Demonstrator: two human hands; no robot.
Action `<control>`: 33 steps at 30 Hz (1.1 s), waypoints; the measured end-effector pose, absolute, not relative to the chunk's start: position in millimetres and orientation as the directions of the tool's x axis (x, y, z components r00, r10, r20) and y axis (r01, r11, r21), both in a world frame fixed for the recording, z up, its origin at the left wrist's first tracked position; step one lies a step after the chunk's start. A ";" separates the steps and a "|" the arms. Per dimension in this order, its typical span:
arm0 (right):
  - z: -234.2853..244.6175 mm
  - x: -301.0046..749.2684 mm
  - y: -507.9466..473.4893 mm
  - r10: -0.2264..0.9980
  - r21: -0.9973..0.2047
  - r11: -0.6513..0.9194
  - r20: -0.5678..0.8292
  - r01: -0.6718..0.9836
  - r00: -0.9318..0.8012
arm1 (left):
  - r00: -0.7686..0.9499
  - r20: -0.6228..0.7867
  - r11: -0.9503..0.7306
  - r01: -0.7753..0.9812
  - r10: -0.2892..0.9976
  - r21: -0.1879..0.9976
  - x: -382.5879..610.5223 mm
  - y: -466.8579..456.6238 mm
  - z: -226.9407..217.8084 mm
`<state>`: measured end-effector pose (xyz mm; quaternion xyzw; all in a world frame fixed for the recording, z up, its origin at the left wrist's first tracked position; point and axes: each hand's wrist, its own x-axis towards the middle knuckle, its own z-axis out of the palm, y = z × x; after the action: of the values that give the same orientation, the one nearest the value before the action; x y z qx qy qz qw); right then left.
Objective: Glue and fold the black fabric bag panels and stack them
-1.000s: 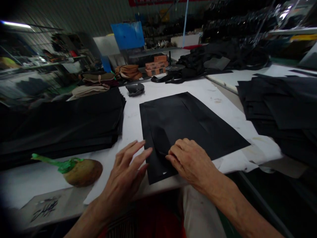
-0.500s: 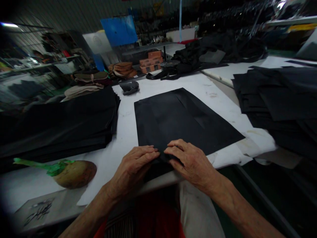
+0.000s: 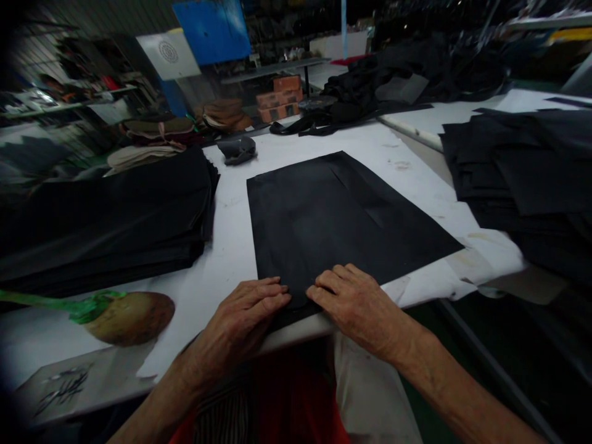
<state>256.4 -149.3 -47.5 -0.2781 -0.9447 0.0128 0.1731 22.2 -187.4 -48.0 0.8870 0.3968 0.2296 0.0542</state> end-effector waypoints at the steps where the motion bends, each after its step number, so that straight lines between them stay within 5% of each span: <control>1: -47.5 256.3 -149.3 0.522 -0.108 0.849 0.321 0.517 -0.790 | 0.593 0.340 -0.680 0.679 0.730 0.276 21.6 -187.9 -48.1; 7: -48.9 257.2 -149.5 0.493 -0.069 0.861 0.354 0.504 -0.794 | 0.627 0.239 -0.669 0.669 0.742 0.323 16.2 -189.0 -48.7; 17: -51.5 259.4 -149.3 0.489 -0.081 0.866 0.352 0.494 -0.798 | 0.614 0.263 -0.658 0.608 0.744 0.444 11.7 -187.8 -50.5; 33: -52.8 265.6 -154.0 0.555 -0.160 0.829 0.366 0.537 -0.747 | 0.665 0.074 -0.652 0.694 0.743 0.306 13.8 -189.7 -41.7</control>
<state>265.6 -154.0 -52.8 -0.2920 -0.9345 0.0223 0.2026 13.8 -189.7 -41.7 0.9035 0.3977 0.0970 0.1269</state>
